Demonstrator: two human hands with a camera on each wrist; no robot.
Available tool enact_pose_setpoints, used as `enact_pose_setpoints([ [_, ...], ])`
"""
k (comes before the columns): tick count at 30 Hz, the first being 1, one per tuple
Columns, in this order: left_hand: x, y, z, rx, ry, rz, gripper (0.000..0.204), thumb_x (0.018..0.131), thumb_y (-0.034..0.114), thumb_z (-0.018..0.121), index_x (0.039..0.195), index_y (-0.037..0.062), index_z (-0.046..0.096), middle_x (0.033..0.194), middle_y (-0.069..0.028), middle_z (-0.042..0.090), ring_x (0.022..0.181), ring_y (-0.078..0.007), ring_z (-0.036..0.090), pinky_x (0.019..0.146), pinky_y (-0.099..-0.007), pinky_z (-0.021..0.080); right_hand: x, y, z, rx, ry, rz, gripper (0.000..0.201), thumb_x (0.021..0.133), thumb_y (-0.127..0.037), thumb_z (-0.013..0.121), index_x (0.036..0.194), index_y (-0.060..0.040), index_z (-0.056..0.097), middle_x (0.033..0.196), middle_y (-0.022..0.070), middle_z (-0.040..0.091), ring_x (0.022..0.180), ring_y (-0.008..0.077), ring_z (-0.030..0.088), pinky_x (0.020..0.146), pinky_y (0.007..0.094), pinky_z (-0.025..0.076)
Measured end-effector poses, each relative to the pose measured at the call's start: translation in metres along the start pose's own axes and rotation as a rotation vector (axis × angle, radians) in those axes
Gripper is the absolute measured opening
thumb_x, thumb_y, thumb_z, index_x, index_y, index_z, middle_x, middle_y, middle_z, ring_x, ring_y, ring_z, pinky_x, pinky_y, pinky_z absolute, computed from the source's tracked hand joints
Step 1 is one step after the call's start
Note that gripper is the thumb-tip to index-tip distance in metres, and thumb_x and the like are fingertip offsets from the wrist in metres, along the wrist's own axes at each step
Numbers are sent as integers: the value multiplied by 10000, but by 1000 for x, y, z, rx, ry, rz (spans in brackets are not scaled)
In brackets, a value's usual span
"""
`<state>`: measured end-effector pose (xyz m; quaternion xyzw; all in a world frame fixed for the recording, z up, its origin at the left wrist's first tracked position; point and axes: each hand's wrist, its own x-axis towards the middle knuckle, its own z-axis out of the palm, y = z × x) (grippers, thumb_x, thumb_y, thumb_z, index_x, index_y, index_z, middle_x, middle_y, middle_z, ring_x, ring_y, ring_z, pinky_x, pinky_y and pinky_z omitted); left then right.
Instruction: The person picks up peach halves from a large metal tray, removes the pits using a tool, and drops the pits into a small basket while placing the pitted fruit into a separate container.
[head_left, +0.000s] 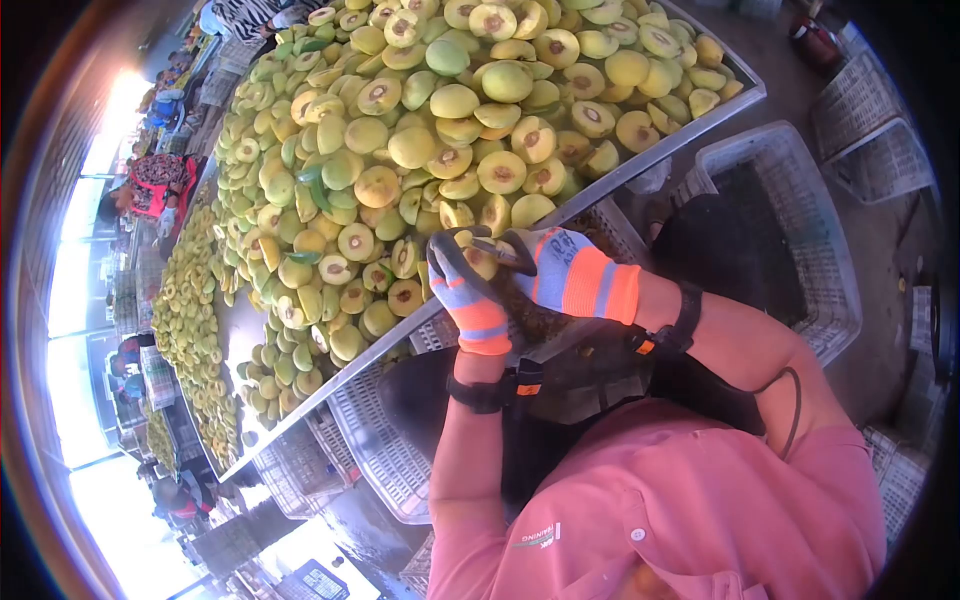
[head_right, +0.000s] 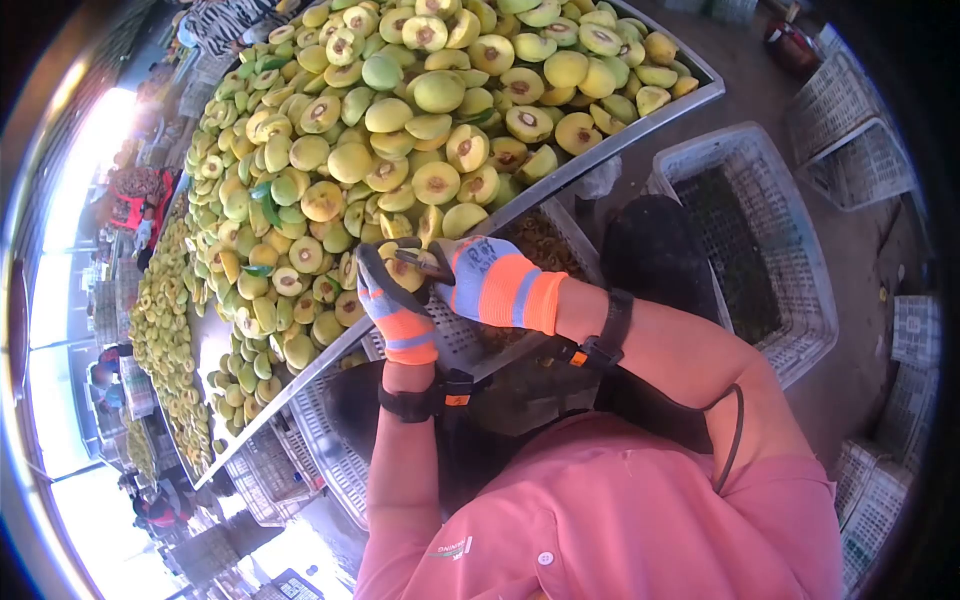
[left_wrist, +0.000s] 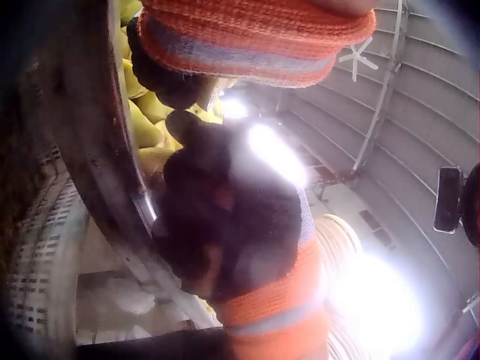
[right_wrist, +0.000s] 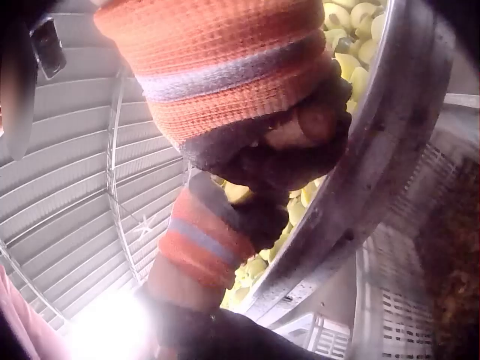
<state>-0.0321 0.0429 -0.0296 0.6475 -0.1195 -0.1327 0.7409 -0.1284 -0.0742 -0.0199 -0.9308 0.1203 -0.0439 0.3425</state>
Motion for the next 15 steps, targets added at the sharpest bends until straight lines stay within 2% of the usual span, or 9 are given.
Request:
enact_pose_setpoints([
  [1, -1, -2, 1, 112, -14, 86, 320, 1017, 336, 506, 1112, 41, 585, 981, -60, 627, 853, -169, 626, 757, -319, 536, 0, -1, -2, -35, -10, 0, 409, 865, -382, 600, 881, 18, 687, 912, 248, 680, 922, 395, 659, 834, 451, 520],
  [3, -2, -6, 5, 116, 6, 117, 308, 1013, 332, 512, 1089, 45, 597, 954, -56, 624, 851, -170, 618, 755, -323, 528, 1, -3, -6, -56, -49, 25, 397, 867, -376, 602, 883, 10, 691, 915, 247, 681, 925, 393, 660, 838, 449, 519],
  [5, -1, -9, 8, -95, 73, 2, 294, 1016, 316, 504, 1053, 46, 613, 916, -49, 618, 836, -165, 605, 742, -319, 515, 2, -4, -7, -26, -109, 76, 382, 868, -368, 607, 887, 4, 694, 919, 247, 681, 927, 391, 660, 843, 450, 517],
  [8, -3, -6, 8, 39, 42, 100, 279, 1027, 280, 477, 1000, 47, 629, 879, -34, 606, 804, -147, 577, 709, -297, 485, 1, 0, 12, 63, -81, 75, 385, 865, -361, 613, 905, 15, 687, 922, 242, 684, 931, 397, 658, 848, 445, 518],
  [11, -14, 12, 16, 64, 36, 76, 276, 1033, 255, 456, 1006, 42, 629, 863, -25, 599, 782, -115, 548, 679, -270, 450, -2, 8, 36, 236, 9, 15, 346, 861, -331, 625, 954, -3, 679, 930, 230, 688, 935, 398, 655, 818, 442, 519],
  [14, -13, 15, 17, 176, -1, 146, 264, 1025, 239, 473, 1000, 29, 632, 843, -24, 601, 769, -86, 538, 660, -254, 432, -6, -4, 18, 493, 4, -32, 284, 866, -274, 625, 994, -25, 668, 929, 216, 693, 898, 393, 656, 771, 420, 520],
  [15, -14, 19, 16, 211, -45, 188, 259, 1022, 228, 478, 997, 21, 631, 830, -26, 602, 760, -87, 539, 658, -256, 433, -8, -7, 9, 584, -45, -51, 259, 863, -253, 628, 991, -30, 663, 896, 209, 686, 863, 366, 658, 754, 408, 516],
])
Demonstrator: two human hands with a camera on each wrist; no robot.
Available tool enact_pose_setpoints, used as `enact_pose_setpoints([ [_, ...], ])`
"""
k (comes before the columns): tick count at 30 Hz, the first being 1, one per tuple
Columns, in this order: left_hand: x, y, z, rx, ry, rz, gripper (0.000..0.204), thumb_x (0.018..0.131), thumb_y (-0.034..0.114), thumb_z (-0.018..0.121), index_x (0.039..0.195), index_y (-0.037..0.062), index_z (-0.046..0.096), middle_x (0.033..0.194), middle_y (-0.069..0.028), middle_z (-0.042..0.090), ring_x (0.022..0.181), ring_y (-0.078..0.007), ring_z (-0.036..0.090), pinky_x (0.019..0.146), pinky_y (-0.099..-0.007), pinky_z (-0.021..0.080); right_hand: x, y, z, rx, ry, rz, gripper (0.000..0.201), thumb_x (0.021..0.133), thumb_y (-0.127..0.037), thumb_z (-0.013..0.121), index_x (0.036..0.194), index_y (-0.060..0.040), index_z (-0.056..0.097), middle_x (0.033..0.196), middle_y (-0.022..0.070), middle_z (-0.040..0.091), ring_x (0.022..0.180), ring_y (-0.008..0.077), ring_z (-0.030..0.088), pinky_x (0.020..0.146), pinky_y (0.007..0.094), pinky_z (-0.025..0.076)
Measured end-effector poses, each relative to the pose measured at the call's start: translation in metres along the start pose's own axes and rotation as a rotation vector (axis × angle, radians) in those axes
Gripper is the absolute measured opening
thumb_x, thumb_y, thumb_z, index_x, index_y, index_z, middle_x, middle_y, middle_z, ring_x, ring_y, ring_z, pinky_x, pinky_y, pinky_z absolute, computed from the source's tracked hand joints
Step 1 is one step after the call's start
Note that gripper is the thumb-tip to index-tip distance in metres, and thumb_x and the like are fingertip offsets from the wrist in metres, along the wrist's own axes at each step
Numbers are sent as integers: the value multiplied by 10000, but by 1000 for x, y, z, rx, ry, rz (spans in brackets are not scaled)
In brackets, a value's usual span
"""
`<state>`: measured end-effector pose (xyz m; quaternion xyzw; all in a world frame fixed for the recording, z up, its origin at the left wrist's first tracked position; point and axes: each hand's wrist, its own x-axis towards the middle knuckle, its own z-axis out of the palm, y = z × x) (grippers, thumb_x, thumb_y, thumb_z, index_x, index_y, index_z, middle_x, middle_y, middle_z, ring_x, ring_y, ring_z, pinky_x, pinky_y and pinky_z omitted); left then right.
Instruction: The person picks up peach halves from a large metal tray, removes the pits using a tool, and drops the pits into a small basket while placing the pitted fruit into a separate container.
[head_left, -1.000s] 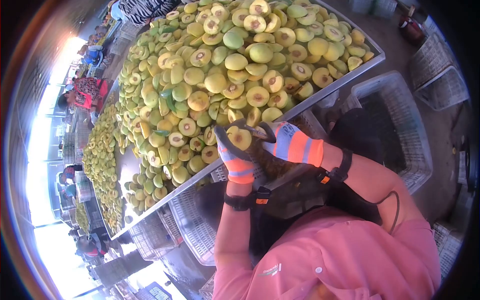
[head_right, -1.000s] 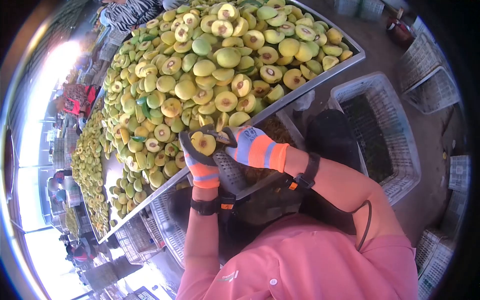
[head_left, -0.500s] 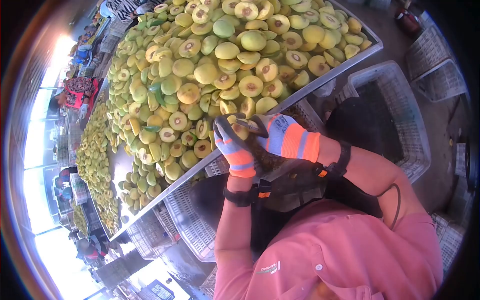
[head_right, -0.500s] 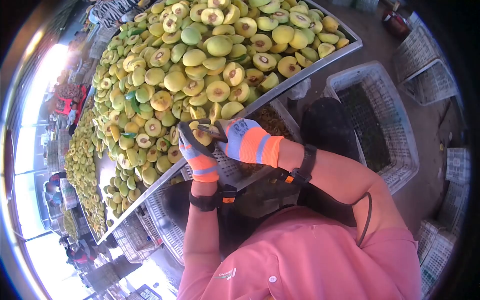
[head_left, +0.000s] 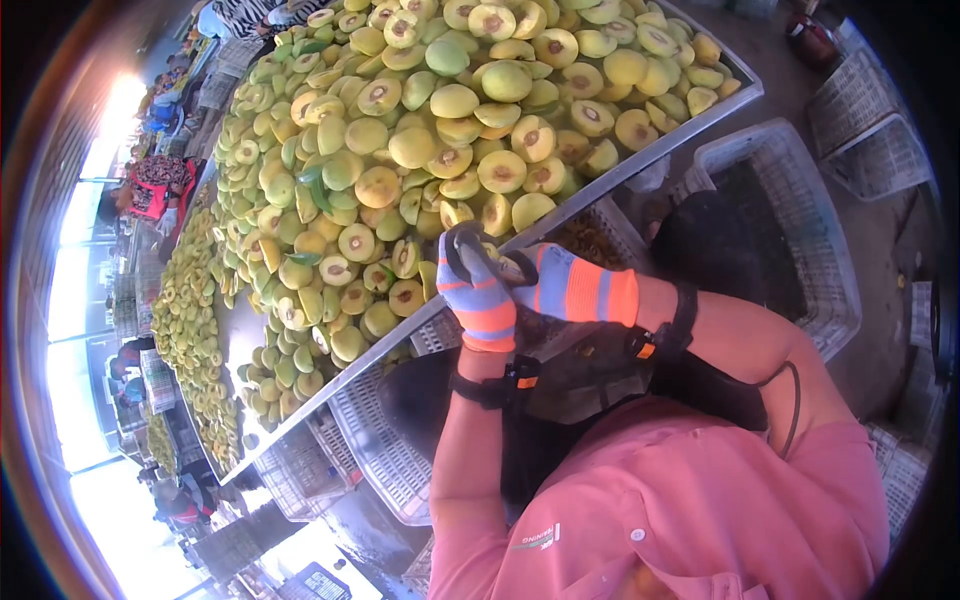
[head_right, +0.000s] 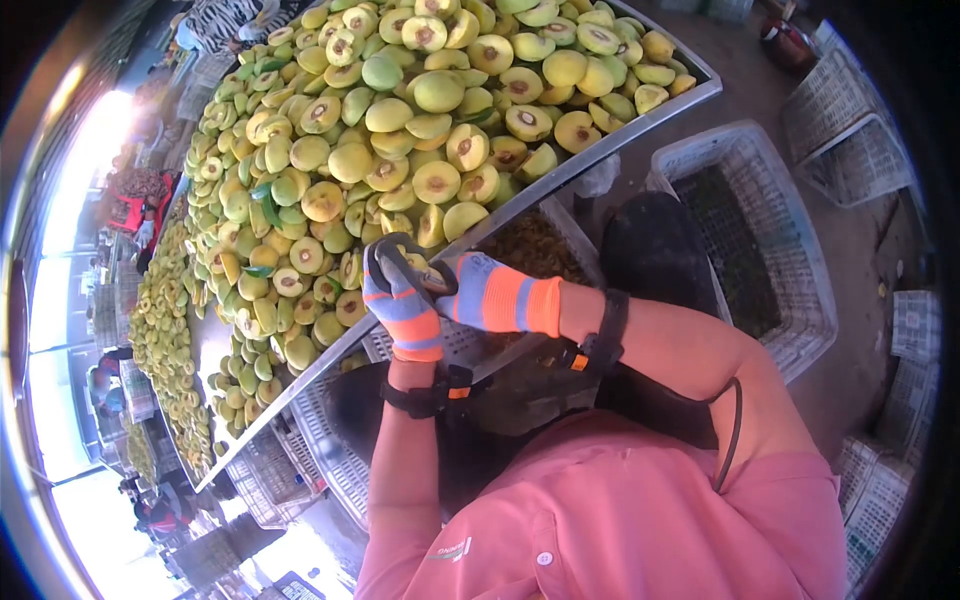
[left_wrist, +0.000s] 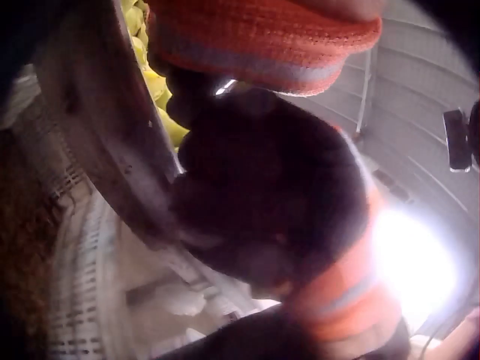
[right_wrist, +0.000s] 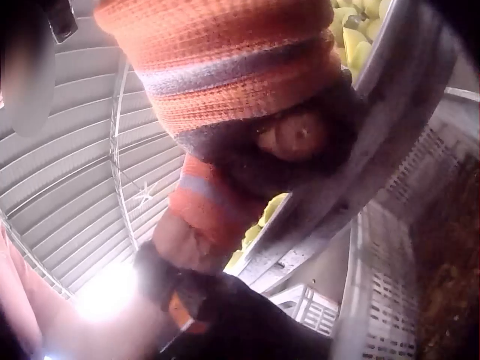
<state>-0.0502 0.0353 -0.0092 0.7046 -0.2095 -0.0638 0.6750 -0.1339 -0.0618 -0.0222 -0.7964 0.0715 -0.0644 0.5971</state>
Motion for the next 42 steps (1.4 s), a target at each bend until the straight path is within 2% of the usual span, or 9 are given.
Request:
enact_pose_setpoints([
  [7, 13, 31, -23, 162, -425, 205, 315, 1021, 221, 471, 944, -28, 649, 858, -79, 668, 770, -151, 608, 719, -295, 491, -11, -9, -43, 1106, -733, 452, 176, 935, -190, 614, 822, -56, 612, 585, -33, 463, 429, 57, 436, 377, 208, 284],
  [13, 12, 36, -77, 355, -354, 40, 324, 1033, 229, 453, 1000, -21, 658, 861, -85, 677, 767, -161, 601, 723, -294, 486, -9, -7, -56, 1269, -895, 366, 215, 907, -245, 620, 838, -42, 631, 594, 28, 529, 462, 88, 478, 402, 257, 366],
  [17, 2, 72, -154, 712, -116, -262, 262, 945, 235, 624, 1042, 0, 682, 857, -91, 682, 786, -155, 600, 759, -296, 491, -21, -6, -34, -537, -424, 200, 334, 849, -314, 583, 985, -28, 687, 936, 196, 711, 859, 331, 696, 771, 428, 540],
  [21, -1, 68, -207, 1869, -13, 151, 419, 847, 353, 709, 1109, 28, 682, 988, -157, 689, 934, -314, 652, 875, -389, 500, -25, -11, -28, -648, -457, 223, 299, 815, -255, 551, 972, -36, 681, 984, 205, 698, 970, 373, 664, 851, 436, 519],
  [26, 33, 50, -129, 1321, -247, -69, 486, 818, 481, 697, 1046, 52, 693, 1052, -174, 687, 989, -340, 647, 902, -415, 495, -14, -18, -31, -598, -329, 258, 294, 833, -320, 608, 954, -52, 622, 902, 200, 682, 890, 381, 661, 797, 459, 513],
  [34, 70, 22, -70, 1630, -556, -373, 540, 818, 515, 651, 1088, 49, 690, 1167, -173, 681, 1072, -325, 656, 883, -412, 523, -13, -7, -39, -382, -210, 194, 402, 815, -311, 637, 1097, -24, 639, 1039, 234, 668, 1008, 397, 638, 885, 444, 502],
  [38, 22, 22, -80, 1462, -137, 379, 508, 755, 430, 748, 1070, 38, 681, 1131, -192, 674, 972, -379, 664, 831, -442, 524, 0, 27, -20, 214, -31, 301, 440, 825, -349, 697, 1114, -23, 643, 960, 181, 681, 885, 310, 668, 806, 383, 511],
  [40, 2, 50, -59, 1363, -273, 371, 505, 721, 332, 764, 1111, 32, 654, 1158, -204, 628, 971, -394, 628, 829, -468, 509, 6, 3, -26, 540, -66, 618, 453, 833, -379, 722, 1087, -11, 652, 898, 140, 686, 795, 246, 671, 722, 350, 516],
  [42, -13, 50, -49, 1371, -345, 598, 542, 660, 288, 771, 1118, 31, 640, 1154, -204, 603, 1000, -407, 589, 841, -489, 485, 0, -14, -46, 409, -203, 288, 444, 852, -396, 724, 1019, 10, 664, 832, 80, 659, 656, 176, 615, 545, 319, 470],
])
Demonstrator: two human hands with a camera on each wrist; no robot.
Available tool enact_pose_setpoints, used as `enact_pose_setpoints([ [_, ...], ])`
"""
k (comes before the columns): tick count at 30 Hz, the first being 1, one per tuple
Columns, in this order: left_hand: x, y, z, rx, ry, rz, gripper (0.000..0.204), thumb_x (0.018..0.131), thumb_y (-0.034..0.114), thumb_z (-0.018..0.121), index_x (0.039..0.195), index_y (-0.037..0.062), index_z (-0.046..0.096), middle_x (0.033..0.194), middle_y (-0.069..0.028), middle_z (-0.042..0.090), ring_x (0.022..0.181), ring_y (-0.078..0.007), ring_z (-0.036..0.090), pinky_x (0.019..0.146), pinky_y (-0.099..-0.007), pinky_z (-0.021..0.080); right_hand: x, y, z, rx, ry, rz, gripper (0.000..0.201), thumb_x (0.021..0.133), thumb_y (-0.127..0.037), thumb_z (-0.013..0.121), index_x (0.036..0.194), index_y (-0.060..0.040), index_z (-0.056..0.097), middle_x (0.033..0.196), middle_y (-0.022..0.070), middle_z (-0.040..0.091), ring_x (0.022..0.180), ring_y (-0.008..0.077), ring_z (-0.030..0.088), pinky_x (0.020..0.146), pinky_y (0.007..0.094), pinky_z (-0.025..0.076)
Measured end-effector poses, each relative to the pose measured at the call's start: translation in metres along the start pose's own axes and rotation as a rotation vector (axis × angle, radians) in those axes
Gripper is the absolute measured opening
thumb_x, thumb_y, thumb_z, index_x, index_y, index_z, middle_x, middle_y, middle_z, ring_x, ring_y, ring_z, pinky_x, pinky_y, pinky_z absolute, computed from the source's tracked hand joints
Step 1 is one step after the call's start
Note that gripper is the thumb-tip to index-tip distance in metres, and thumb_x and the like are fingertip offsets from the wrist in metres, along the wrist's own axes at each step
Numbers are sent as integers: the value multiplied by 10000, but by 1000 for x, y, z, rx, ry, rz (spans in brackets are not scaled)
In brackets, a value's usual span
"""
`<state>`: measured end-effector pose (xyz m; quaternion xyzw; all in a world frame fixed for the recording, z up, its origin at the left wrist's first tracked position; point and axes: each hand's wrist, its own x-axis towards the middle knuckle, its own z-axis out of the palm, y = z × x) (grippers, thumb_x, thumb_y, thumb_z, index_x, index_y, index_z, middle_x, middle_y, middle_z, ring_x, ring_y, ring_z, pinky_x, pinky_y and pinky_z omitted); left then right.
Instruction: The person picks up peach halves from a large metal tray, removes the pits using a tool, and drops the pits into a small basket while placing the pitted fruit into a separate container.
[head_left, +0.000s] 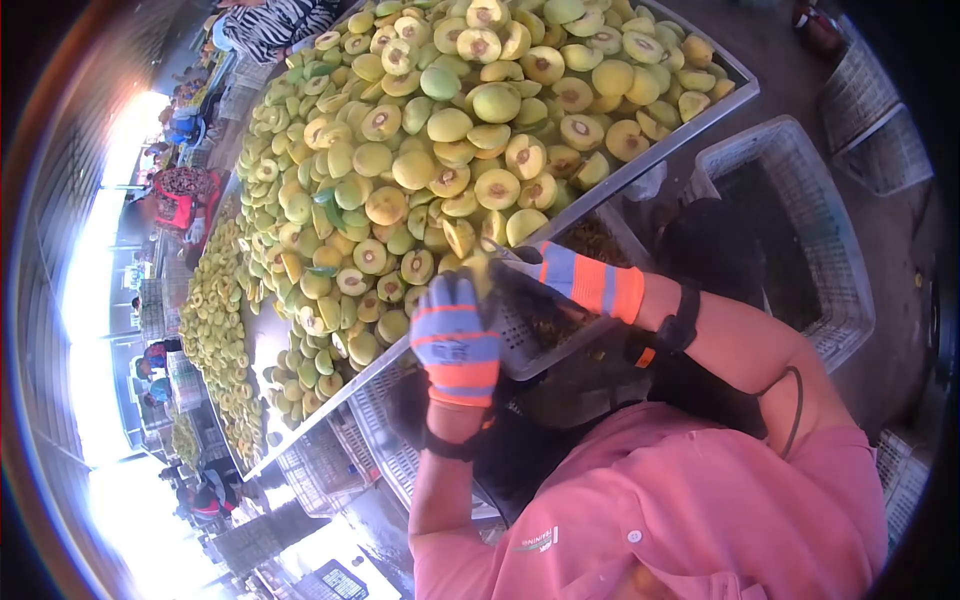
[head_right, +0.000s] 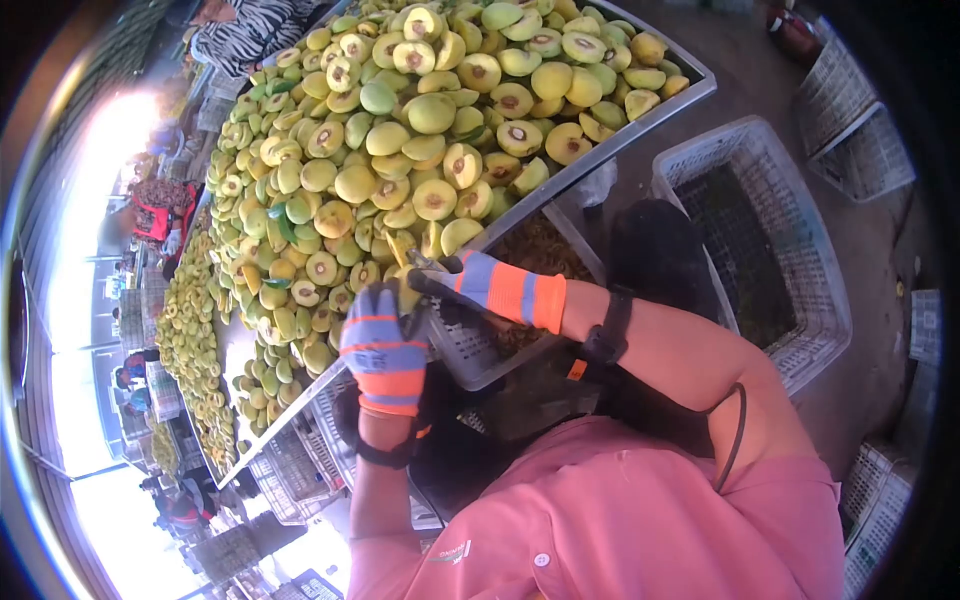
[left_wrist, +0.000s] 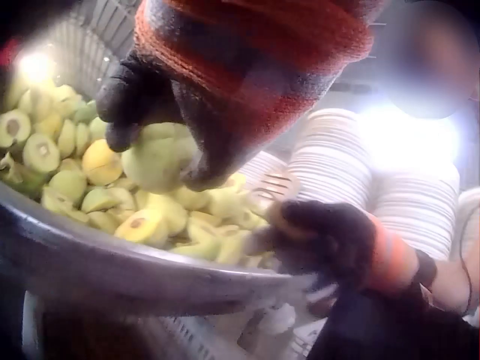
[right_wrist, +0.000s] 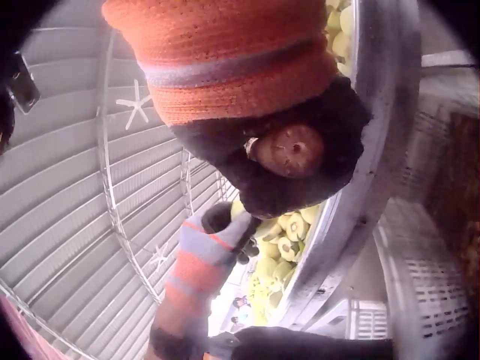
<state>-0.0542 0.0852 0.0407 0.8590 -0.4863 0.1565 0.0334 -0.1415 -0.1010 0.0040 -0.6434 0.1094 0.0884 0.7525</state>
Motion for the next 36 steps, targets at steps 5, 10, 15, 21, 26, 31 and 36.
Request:
enact_pose_setpoints([
  [5, 10, 17, -8, -470, 153, 48, 478, 701, 34, 754, 1162, 14, 630, 1080, -151, 625, 911, -306, 635, 758, -396, 523, -8, 2, 3, 328, 93, 35, 295, 916, -381, 653, 887, -88, 656, 663, -20, 577, 512, 64, 513, 437, 232, 373],
  [10, 7, 17, -12, -1062, 204, -443, 323, 856, -28, 581, 1179, -12, 602, 1110, -110, 631, 913, -203, 629, 790, -335, 525, -9, 1, -7, 346, 2, 114, 277, 888, -340, 654, 903, -63, 647, 668, 5, 580, 500, 97, 524, 419, 249, 383],
  [15, 12, 8, 26, -835, 221, -143, 228, 963, 60, 484, 1151, -30, 577, 1043, -127, 650, 925, -213, 627, 831, -330, 514, -9, -7, 5, 472, -80, 12, 281, 856, -319, 692, 926, -50, 650, 670, 22, 584, 442, 121, 497, 341, 269, 327],
  [21, 12, 36, 45, -1551, 334, -523, 291, 1020, 216, 443, 1154, -11, 568, 1025, -109, 637, 938, -205, 608, 868, -334, 499, 6, 14, 19, 502, 69, -47, 293, 878, -317, 685, 1001, -53, 650, 677, 17, 593, 442, 95, 487, 330, 251, 288],
  [26, 8, 26, 64, -1334, 381, -518, 370, 1048, 281, 379, 1148, -14, 577, 1050, -113, 640, 968, -204, 617, 884, -324, 499, 23, 44, 21, -218, 308, -425, 343, 870, -321, 659, 1063, -38, 657, 786, 153, 663, 660, 311, 631, 563, 391, 489],
  [31, 10, 22, 65, -1003, 429, -451, 400, 1056, 294, 360, 1144, -19, 592, 1035, -116, 650, 949, -206, 632, 873, -324, 507, 10, 32, 21, -640, 298, -344, 356, 851, -336, 641, 1080, -64, 660, 957, 246, 669, 945, 426, 625, 841, 467, 506],
  [36, 11, 28, 66, -1304, 395, -585, 350, 1030, 272, 429, 1132, -12, 607, 1006, -95, 650, 917, -179, 624, 839, -314, 510, 13, 33, 23, -713, 295, -198, 356, 838, -347, 650, 1049, -60, 659, 977, 241, 673, 950, 419, 633, 840, 466, 515],
])
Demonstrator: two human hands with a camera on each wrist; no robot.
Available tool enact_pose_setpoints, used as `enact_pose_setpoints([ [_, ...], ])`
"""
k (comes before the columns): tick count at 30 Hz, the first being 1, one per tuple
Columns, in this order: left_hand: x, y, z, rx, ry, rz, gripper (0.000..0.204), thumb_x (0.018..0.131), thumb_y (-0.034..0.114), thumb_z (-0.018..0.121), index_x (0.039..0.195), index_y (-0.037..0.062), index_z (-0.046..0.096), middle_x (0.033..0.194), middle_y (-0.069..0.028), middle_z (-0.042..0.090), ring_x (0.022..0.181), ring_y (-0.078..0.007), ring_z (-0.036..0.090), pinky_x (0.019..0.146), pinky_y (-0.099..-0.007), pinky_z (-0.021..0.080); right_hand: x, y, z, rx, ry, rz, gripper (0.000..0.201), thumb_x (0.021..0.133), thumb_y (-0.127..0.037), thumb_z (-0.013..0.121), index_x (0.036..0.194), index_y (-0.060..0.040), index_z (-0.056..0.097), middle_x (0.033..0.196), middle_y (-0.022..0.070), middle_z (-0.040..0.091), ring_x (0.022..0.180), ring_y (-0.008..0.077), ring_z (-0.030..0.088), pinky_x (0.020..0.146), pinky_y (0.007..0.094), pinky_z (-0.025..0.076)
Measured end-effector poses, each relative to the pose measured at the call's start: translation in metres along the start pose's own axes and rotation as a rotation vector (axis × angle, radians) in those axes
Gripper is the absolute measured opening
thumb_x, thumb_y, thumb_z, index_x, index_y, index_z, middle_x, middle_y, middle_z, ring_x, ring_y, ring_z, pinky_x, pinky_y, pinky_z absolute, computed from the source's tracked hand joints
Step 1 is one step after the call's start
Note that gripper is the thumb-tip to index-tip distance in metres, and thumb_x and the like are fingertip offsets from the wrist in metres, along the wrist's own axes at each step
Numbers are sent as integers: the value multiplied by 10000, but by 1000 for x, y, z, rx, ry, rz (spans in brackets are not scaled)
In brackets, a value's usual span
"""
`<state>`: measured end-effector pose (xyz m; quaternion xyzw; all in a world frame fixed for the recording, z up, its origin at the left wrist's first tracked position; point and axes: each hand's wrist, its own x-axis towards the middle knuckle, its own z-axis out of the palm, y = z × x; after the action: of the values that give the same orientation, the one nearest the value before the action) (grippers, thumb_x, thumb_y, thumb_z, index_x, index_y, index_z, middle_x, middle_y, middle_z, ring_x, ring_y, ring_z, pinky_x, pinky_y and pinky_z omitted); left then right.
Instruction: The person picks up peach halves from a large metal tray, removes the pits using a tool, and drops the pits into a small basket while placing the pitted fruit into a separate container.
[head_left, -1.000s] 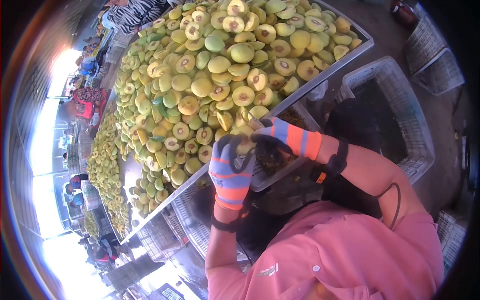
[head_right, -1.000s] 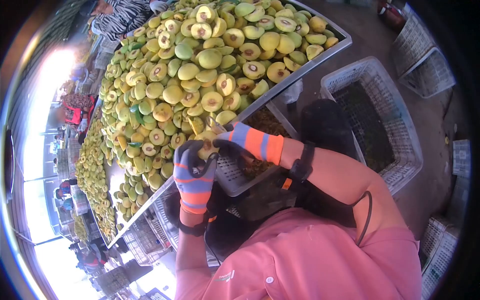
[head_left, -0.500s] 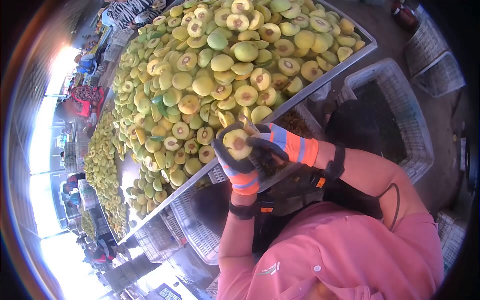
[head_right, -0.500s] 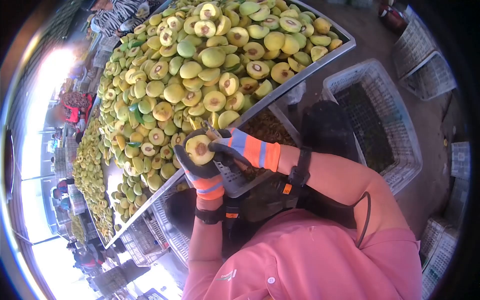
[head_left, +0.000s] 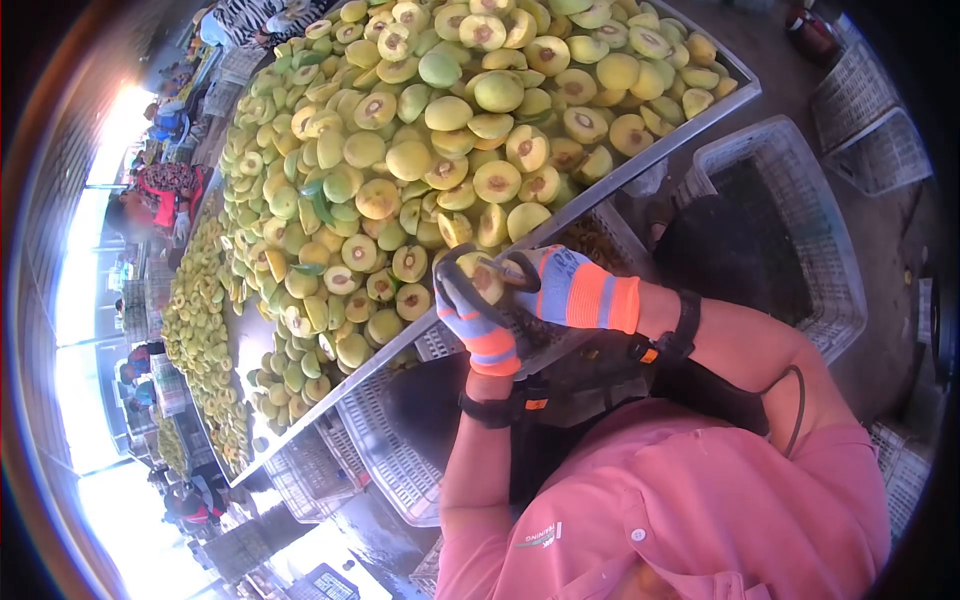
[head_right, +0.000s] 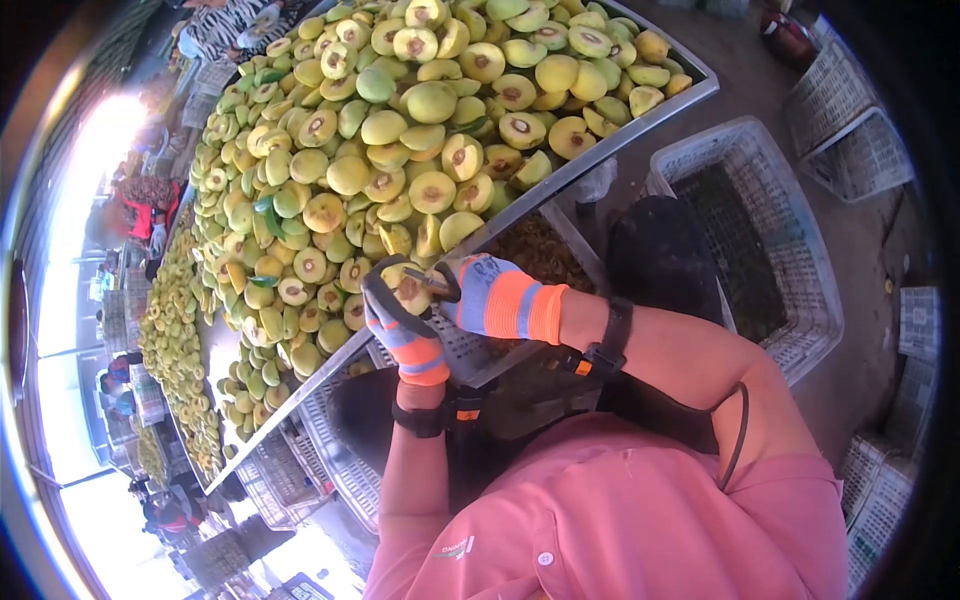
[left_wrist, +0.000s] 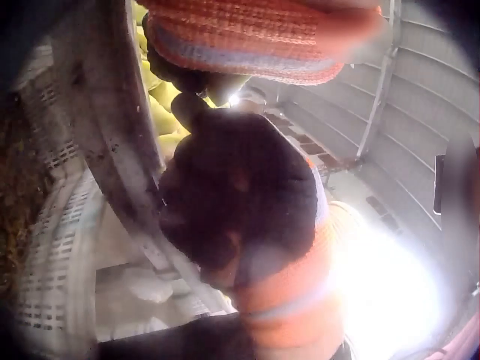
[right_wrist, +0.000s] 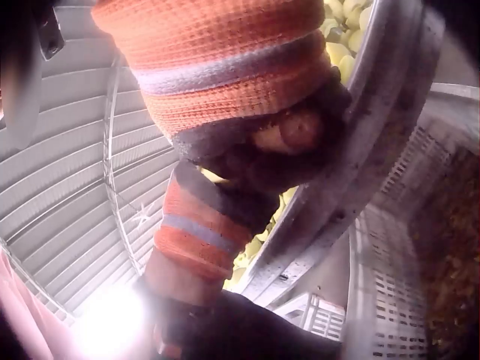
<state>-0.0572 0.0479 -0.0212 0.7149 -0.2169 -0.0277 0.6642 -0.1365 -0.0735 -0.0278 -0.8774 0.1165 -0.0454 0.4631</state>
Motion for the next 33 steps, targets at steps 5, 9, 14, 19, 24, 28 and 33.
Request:
enact_pose_setpoints([
  [5, 2, -5, 4, -247, 34, -121, 296, 1018, 235, 475, 1117, -3, 622, 1006, -66, 634, 902, -152, 603, 818, -295, 501, -3, -9, -2, 260, 21, -1, 311, 846, -290, 646, 1044, -51, 655, 983, 231, 679, 949, 420, 633, 819, 456, 512],
  [9, 0, 6, 14, -185, 51, -65, 284, 1016, 214, 468, 1129, -4, 610, 988, -60, 614, 891, -140, 583, 803, -284, 487, -2, 0, 11, 379, -3, 2, 283, 854, -262, 637, 1055, -64, 654, 969, 226, 682, 938, 418, 636, 804, 447, 511],
  [14, -1, 2, 11, -73, 3, 109, 237, 958, 134, 516, 1120, -16, 601, 928, -72, 585, 835, -179, 584, 751, -304, 489, -5, 3, 12, 235, -41, -60, 284, 851, -251, 632, 1067, -67, 647, 935, 221, 683, 921, 421, 637, 778, 446, 515],
  [19, 7, 8, 3, 331, -119, 338, 237, 844, 29, 593, 1075, -12, 624, 951, -161, 609, 816, -338, 626, 747, -378, 513, -7, 10, 3, 106, -81, -132, 254, 838, -212, 617, 1040, -60, 649, 912, 229, 675, 888, 425, 641, 741, 452, 513],
  [24, 9, 16, -4, 410, -252, 418, 229, 822, -2, 613, 1050, -6, 630, 917, -165, 622, 807, -348, 635, 720, -388, 514, -7, 18, -5, 210, -220, -28, 201, 809, -187, 617, 926, -29, 659, 833, 238, 665, 803, 419, 642, 683, 434, 507],
  [28, 7, 6, -2, -30, -201, -2, 169, 938, 106, 567, 1036, -9, 640, 847, -72, 626, 734, -174, 586, 648, -297, 466, -4, 25, 8, 266, -158, -70, 220, 798, -208, 640, 890, -9, 663, 794, 233, 662, 754, 407, 637, 666, 417, 504],
  [33, 3, 1, 1, -209, -161, -252, 232, 996, 199, 538, 1029, 3, 656, 832, 7, 615, 729, -61, 524, 615, -235, 411, -13, -12, -28, 320, -197, 84, 235, 803, -207, 638, 921, -6, 671, 809, 231, 672, 759, 394, 645, 678, 414, 506],
])
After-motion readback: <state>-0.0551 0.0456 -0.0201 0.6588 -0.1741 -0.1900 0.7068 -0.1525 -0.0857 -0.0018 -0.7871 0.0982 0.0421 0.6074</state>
